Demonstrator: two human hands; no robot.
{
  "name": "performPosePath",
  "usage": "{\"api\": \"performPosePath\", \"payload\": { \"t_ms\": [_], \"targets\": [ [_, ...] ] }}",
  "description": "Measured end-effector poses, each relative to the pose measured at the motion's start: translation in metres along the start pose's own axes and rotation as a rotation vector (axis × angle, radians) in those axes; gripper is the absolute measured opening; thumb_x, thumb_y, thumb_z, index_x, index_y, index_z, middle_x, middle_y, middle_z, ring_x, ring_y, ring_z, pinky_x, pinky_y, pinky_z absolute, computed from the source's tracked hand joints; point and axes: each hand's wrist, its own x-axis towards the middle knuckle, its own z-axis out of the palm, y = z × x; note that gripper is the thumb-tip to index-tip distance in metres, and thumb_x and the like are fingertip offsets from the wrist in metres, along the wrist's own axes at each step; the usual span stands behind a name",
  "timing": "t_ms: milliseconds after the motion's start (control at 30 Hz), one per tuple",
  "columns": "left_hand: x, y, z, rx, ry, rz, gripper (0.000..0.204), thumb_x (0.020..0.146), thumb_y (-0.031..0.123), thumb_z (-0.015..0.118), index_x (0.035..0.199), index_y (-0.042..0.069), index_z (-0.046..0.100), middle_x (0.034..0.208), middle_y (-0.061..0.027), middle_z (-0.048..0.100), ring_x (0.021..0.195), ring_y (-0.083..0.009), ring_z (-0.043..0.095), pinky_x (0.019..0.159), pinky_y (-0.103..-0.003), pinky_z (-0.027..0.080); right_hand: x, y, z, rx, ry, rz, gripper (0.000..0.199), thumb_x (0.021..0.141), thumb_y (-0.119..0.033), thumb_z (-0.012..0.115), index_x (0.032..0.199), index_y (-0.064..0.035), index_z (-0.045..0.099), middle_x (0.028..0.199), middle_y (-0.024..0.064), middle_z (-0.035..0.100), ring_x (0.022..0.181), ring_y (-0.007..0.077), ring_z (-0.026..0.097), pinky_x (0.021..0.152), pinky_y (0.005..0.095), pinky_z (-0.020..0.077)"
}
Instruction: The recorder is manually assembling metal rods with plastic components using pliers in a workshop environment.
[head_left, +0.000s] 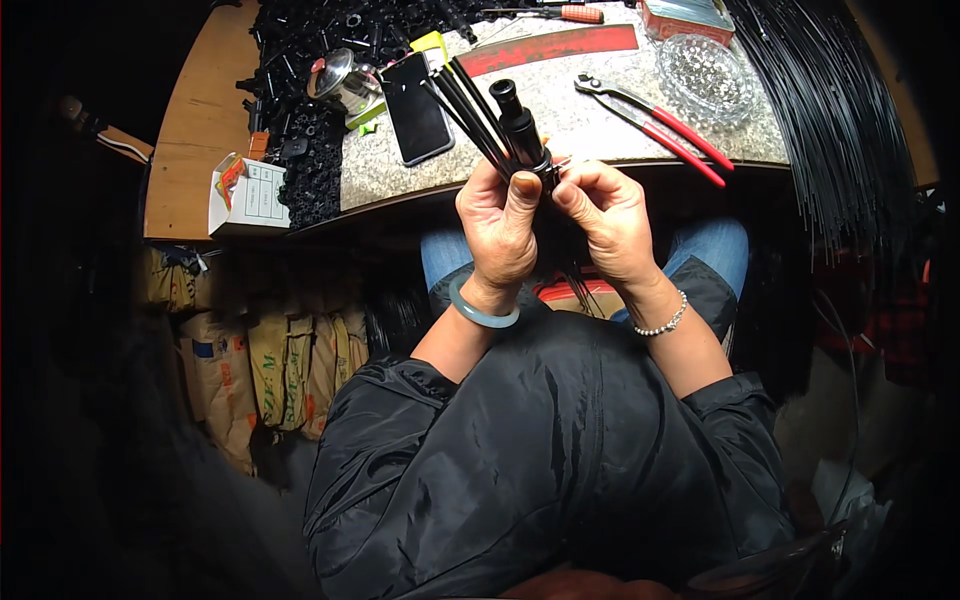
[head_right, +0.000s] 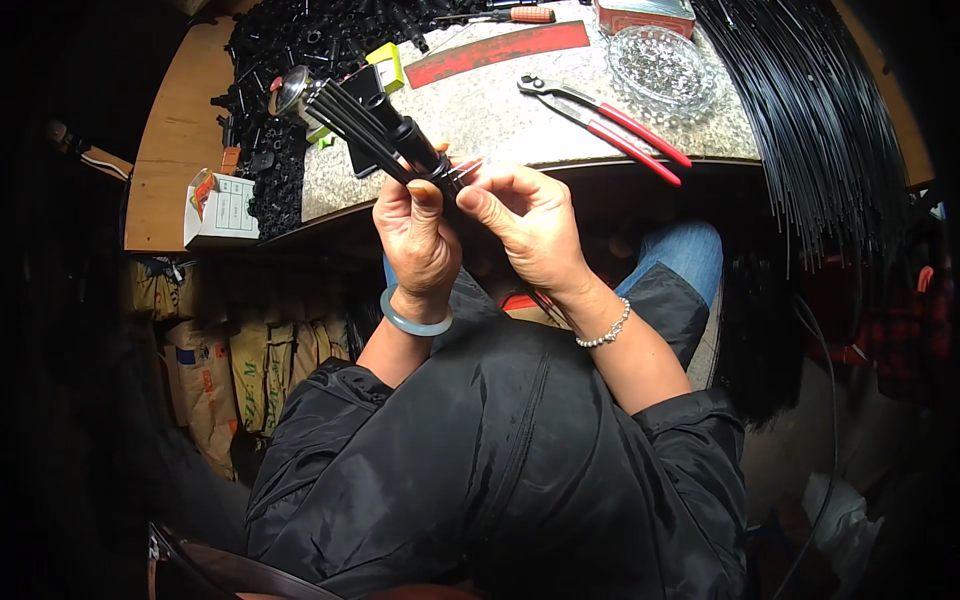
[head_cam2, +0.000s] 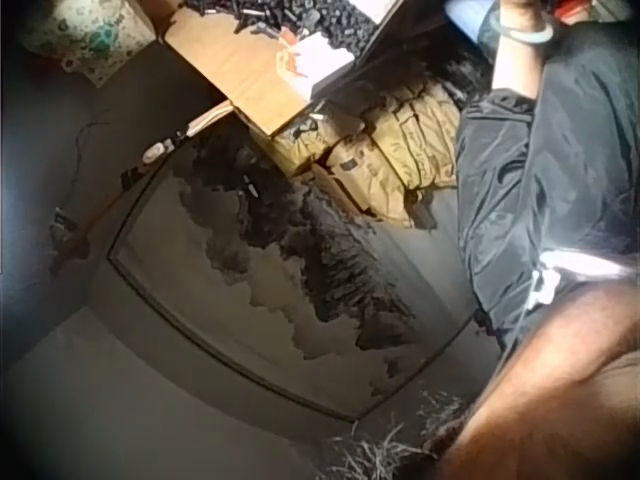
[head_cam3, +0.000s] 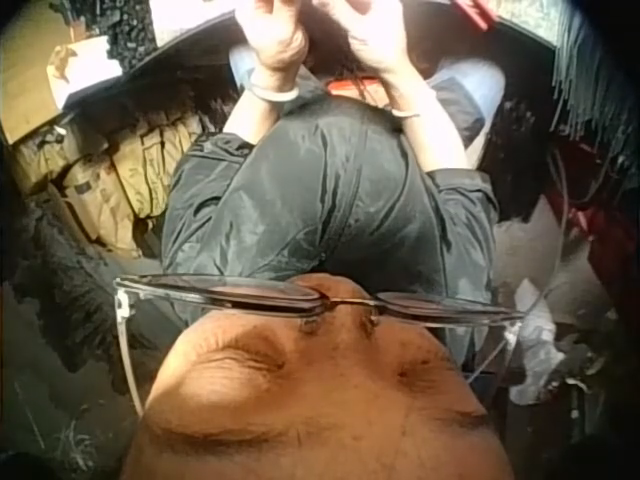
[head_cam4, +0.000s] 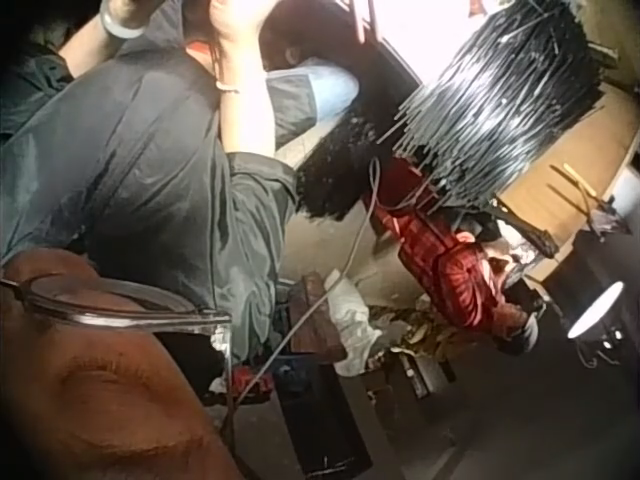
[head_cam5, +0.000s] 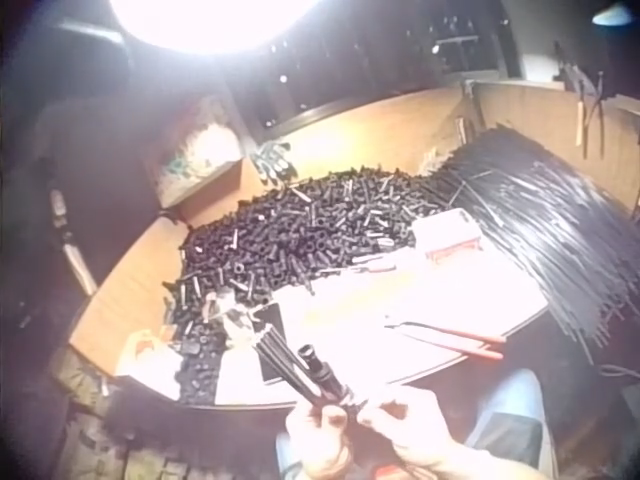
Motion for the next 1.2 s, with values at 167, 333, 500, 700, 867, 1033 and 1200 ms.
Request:
{"api": "performPosePath", "payload": {
  "t_ms": [167, 333, 500, 700, 867, 1033, 1200],
  "targets": [
    [-0.001, 0.001, -0.002, 0.009, -0.001, -0.009, 0.042, 0.086, 0.029, 0.061, 0.112, -0.003, 0.052, 0.098, -0.0122, 0.062, 0.09, -0.0211, 0.062, 0.083, -0.033, 0.049, 0.0, 0.0, -0.002, 0.035, -0.004, 0.057, 0.01, 0.083, -0.009, 0.067, 0.087, -0.001, 0.064, 0.085, 0.0, 0.063, 0.077, 0.0044, 0.054, 0.072, 0.019, 0.0437],
    [-0.003, 0.001, -0.003, -0.007, -0.041, -0.023, 0.042, 0.086, 0.029, 0.061, 0.113, -0.002, 0.052, 0.101, -0.0119, 0.061, 0.091, -0.021, 0.062, 0.085, -0.033, 0.048, 0.006, -0.004, -0.005, 0.024, -0.06, 0.127, 0.011, 0.087, -0.015, 0.062, 0.087, -0.0038, 0.06, 0.085, -0.0026, 0.058, 0.073, 0.0026, 0.048, 0.068, 0.0172, 0.0383],
    [-0.002, 0.004, 0.001, -0.07, -0.003, -0.032, 0.036, 0.085, 0.026, 0.064, 0.108, -0.002, 0.059, 0.097, -0.0074, 0.064, 0.088, -0.013, 0.059, 0.081, -0.027, 0.046, 0.004, -0.006, -0.002, 0.169, -0.028, 0.176, 0.01, 0.084, -0.01, 0.064, 0.091, -0.0036, 0.059, 0.091, 0.0008, 0.06, 0.078, 0.0054, 0.053, 0.073, 0.0185, 0.0419],
    [-0.002, -0.001, -0.004, -0.048, -0.048, -0.046, 0.044, 0.085, 0.03, 0.062, 0.114, -0.001, 0.051, 0.101, -0.0124, 0.062, 0.093, -0.0218, 0.062, 0.086, -0.033, 0.047, -0.002, 0.007, -0.003, 0.242, 0.022, 0.063, 0.01, 0.082, -0.006, 0.066, 0.088, -0.0037, 0.059, 0.096, 0.004, 0.06, 0.083, 0.0075, 0.055, 0.078, 0.0194, 0.0436],
    [-0.004, 0.0, -0.005, -0.063, -0.036, -0.072, 0.043, 0.085, 0.03, 0.062, 0.113, -0.001, 0.051, 0.101, -0.0124, 0.062, 0.092, -0.0215, 0.061, 0.086, -0.033, 0.047, -0.001, 0.007, -0.008, 0.255, -0.035, 0.214, 0.012, 0.083, -0.009, 0.066, 0.092, -0.004, 0.06, 0.095, 0.0039, 0.061, 0.084, 0.0073, 0.055, 0.079, 0.0204, 0.0429],
    [-0.005, 0.002, -0.002, -0.08, -0.029, -0.056, 0.043, 0.084, 0.029, 0.063, 0.113, 0.0, 0.052, 0.103, -0.0111, 0.061, 0.095, -0.0204, 0.061, 0.089, -0.033, 0.045, 0.003, 0.0, -0.001, 0.318, -0.021, 0.303, 0.017, 0.084, -0.012, 0.065, 0.096, -0.0025, 0.059, 0.093, 0.0022, 0.061, 0.082, 0.0057, 0.054, 0.075, 0.0176, 0.0421],
    [-0.004, 0.001, -0.006, -0.106, -0.079, -0.081, 0.042, 0.086, 0.032, 0.062, 0.111, -0.002, 0.057, 0.101, -0.0081, 0.063, 0.093, -0.0137, 0.058, 0.086, -0.028, 0.044, 0.007, -0.007, -0.008, 0.291, -0.161, 0.353, 0.017, 0.085, -0.012, 0.064, 0.097, -0.0023, 0.059, 0.089, -0.0022, 0.056, 0.08, 0.0025, 0.05, 0.073, 0.0157, 0.0402]
  ]
}}
